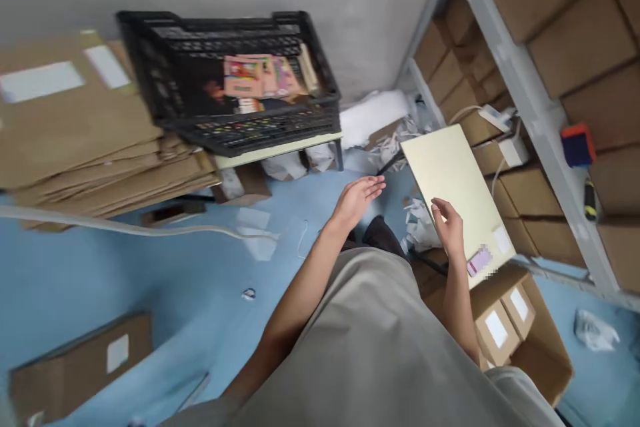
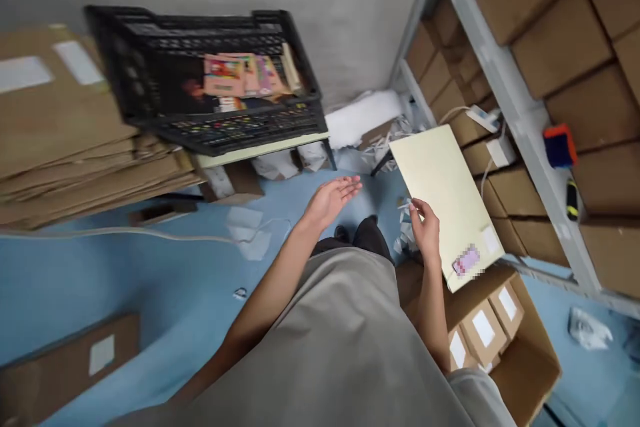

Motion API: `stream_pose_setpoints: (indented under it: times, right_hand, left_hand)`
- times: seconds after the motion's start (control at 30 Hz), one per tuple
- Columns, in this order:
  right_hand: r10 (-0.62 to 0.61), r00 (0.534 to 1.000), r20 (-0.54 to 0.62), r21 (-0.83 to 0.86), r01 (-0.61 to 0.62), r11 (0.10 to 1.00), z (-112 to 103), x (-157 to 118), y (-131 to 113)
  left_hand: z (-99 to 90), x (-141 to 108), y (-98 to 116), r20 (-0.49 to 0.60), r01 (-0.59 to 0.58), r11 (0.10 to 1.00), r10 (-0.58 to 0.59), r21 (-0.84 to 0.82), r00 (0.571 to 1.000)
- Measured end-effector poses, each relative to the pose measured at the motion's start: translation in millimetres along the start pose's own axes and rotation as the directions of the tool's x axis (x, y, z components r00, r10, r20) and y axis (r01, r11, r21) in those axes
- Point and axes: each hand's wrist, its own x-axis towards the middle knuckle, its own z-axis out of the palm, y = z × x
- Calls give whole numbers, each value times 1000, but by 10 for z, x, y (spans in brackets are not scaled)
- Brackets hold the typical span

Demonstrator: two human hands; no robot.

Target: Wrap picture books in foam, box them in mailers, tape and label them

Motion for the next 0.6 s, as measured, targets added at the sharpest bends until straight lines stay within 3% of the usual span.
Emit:
stream_pose_setpoints:
  times: [0.13,0.27,0.43,0.6]
  right_hand:
    - [-134,968,210,31,131,991,669,651,-652]
    - [-238,898,371,102,215,971,1430,1222,-1185]
    - [-340,778,529,214,266,940,2418,1900,-1846]
    - [-367,646,669,329,186,926,3547,2550,-2330]
  left_hand:
    - [-686,77,574,-263,-184,980,158,-76,952]
    - [-1196,172,1071,-415,-305,949,246,-81,876]
    - [-1664,459,1774,-563,-415,910,342,-1,752]
    - [-2007,1000,2409,-629,-404,903,402,150,665]
